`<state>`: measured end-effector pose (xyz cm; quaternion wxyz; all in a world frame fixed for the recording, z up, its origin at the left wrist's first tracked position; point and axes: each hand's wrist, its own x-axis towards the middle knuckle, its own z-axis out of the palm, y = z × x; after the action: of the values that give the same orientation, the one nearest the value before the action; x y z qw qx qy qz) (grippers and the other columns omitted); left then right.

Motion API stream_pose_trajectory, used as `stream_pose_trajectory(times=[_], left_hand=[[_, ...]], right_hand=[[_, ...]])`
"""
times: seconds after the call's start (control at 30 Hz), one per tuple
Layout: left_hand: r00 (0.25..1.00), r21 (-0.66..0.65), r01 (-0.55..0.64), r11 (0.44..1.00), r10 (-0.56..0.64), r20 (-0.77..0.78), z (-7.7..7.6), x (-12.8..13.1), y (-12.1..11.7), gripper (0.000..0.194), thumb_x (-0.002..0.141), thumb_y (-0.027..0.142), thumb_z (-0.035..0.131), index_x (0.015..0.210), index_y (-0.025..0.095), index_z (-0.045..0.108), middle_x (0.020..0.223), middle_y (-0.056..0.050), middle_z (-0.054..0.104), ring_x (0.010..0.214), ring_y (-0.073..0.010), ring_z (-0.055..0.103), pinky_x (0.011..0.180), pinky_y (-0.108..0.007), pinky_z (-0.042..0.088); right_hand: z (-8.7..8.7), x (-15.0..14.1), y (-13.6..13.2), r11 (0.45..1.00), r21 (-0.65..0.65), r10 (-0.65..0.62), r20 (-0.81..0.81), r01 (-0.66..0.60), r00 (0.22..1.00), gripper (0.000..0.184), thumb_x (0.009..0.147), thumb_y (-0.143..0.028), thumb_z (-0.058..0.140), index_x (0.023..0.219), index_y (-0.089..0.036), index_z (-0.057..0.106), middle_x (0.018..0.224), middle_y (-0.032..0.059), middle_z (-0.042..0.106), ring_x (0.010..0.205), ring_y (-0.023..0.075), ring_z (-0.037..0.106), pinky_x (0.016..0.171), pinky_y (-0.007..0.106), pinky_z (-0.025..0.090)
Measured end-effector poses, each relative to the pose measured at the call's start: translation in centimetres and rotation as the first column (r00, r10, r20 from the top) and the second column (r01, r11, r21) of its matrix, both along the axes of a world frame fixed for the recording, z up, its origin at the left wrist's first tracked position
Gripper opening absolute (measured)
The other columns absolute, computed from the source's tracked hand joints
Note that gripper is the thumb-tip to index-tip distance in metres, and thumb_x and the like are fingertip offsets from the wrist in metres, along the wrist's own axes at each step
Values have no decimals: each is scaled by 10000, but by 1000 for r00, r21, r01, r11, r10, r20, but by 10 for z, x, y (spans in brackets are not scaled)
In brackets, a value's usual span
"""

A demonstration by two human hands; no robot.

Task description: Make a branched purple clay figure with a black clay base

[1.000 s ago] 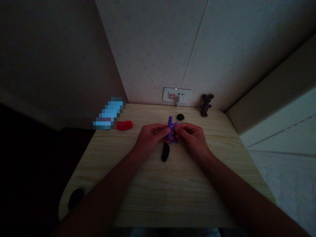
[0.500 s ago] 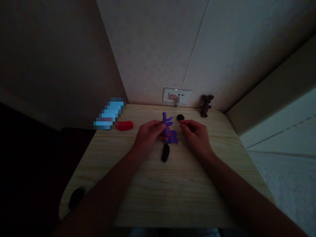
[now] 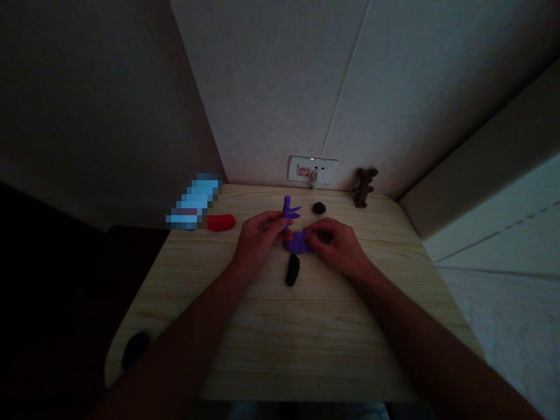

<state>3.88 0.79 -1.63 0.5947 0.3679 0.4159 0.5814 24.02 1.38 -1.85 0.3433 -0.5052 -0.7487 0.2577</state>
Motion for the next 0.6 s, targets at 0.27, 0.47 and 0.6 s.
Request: stream_pose_trajectory(times=[0.27,0.47,0.6], left_hand=[[1000,40,5,999,-5,-7,0,0,-1,289,744,356,875,923,146,788,916,-74,808,709,-148,730,754,-318,639],[999,75,-42,996,44,-28,1,-2,0,323,777,410,855,935,148,749,881,-70,798,710,-157,727,727,-312,625],[995,101,-83,991,87,-40,1,-2,1,319,813,443,818,929,161,726,856,-69,794,723,-177,731,689,-307,593]], right_hand=[[-6,-7,-4,985,-151,34,-317,-85,948,401,903,-380,757,1263,-203,772,853,51,793,718,192,698,707,351,555],[-5,-12,-2,923,-350,-102,-629,-163,771,581,646,-279,974,1189,-245,771,991,54,826,915,226,785,903,397,635],[-4,-13,-2,893,-430,-206,-654,-134,728,478,572,-275,1013,1004,-227,815,942,49,837,873,213,790,935,404,637]])
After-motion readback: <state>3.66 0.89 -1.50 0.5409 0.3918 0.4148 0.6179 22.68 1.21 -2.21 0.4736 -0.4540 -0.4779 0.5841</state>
